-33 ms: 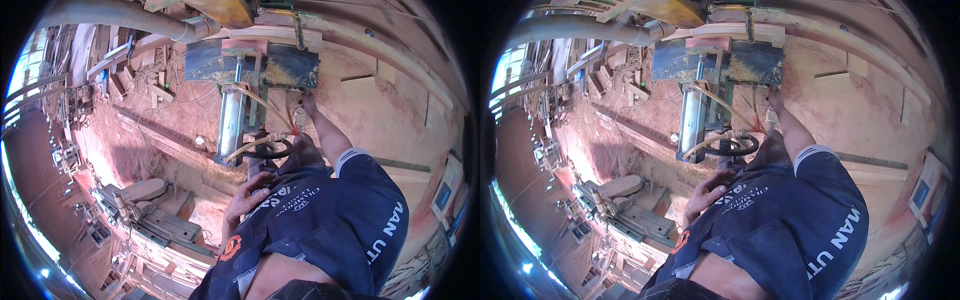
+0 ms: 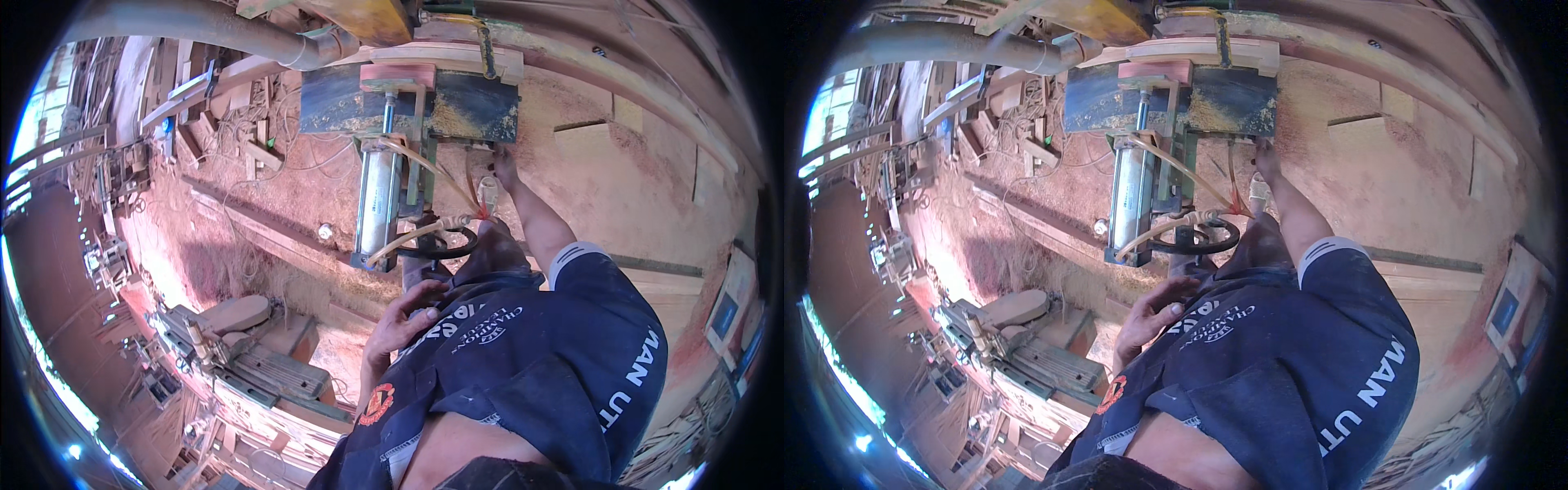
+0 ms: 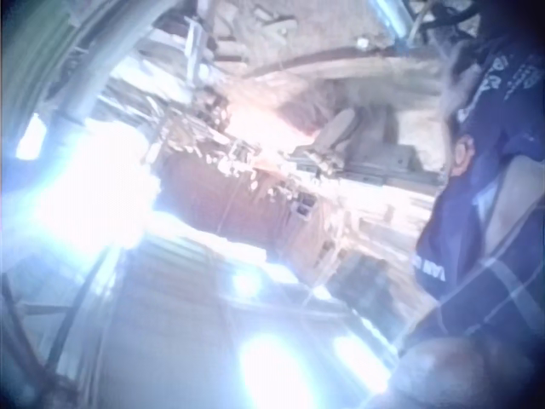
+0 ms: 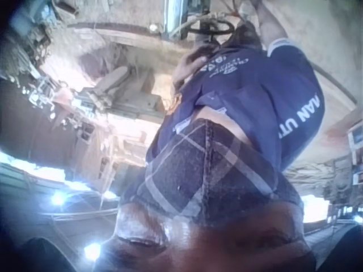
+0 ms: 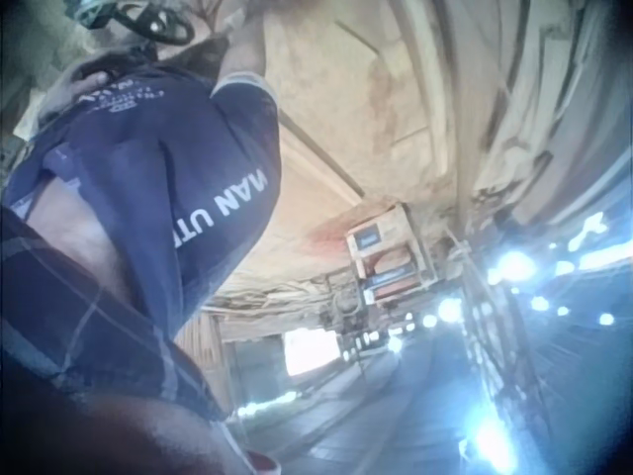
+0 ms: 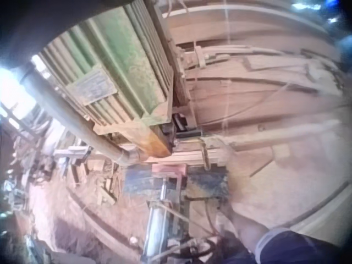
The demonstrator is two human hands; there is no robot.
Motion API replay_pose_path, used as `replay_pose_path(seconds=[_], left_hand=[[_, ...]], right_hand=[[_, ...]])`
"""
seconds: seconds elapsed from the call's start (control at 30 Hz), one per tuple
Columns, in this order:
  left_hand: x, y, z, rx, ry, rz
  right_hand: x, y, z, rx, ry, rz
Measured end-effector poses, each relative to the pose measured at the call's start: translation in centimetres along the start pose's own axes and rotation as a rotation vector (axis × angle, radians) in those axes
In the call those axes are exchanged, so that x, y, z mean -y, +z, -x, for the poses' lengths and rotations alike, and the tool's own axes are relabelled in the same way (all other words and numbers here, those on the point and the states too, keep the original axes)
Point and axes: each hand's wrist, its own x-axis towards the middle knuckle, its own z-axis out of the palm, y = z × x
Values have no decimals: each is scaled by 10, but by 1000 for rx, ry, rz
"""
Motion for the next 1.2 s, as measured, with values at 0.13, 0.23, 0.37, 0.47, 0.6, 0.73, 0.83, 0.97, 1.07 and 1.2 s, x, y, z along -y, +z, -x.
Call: replay_pose_path(seconds=[0.13,0.23,0.37,0.47,0.6,0.73,0.83,0.97,1.07,1.2], left_hand=[[-6,-66,25,3,182,-13],[0,-139,36,-251,390,-128],[25,-227,6,-515,334,-404],[47,-258,-32,-468,527,-779],[69,-254,-76,-311,774,-1202],[77,-253,-115,42,548,-1052],[77,-260,-147,201,532,-902],[83,-262,-165,73,313,-1360],[85,-252,-158,145,573,-1167],[72,-243,-141,204,400,-1040]], right_hand=[[12,-30,33,-53,117,10],[-3,-48,96,-179,129,39],[-11,-37,216,-394,-119,120],[15,11,303,-467,-419,364],[72,67,358,-381,-741,678],[112,83,337,-41,-616,762],[116,102,311,-3,-603,951],[94,106,298,-130,-836,868],[75,95,293,-121,-873,758],[53,80,279,-126,-887,603]])
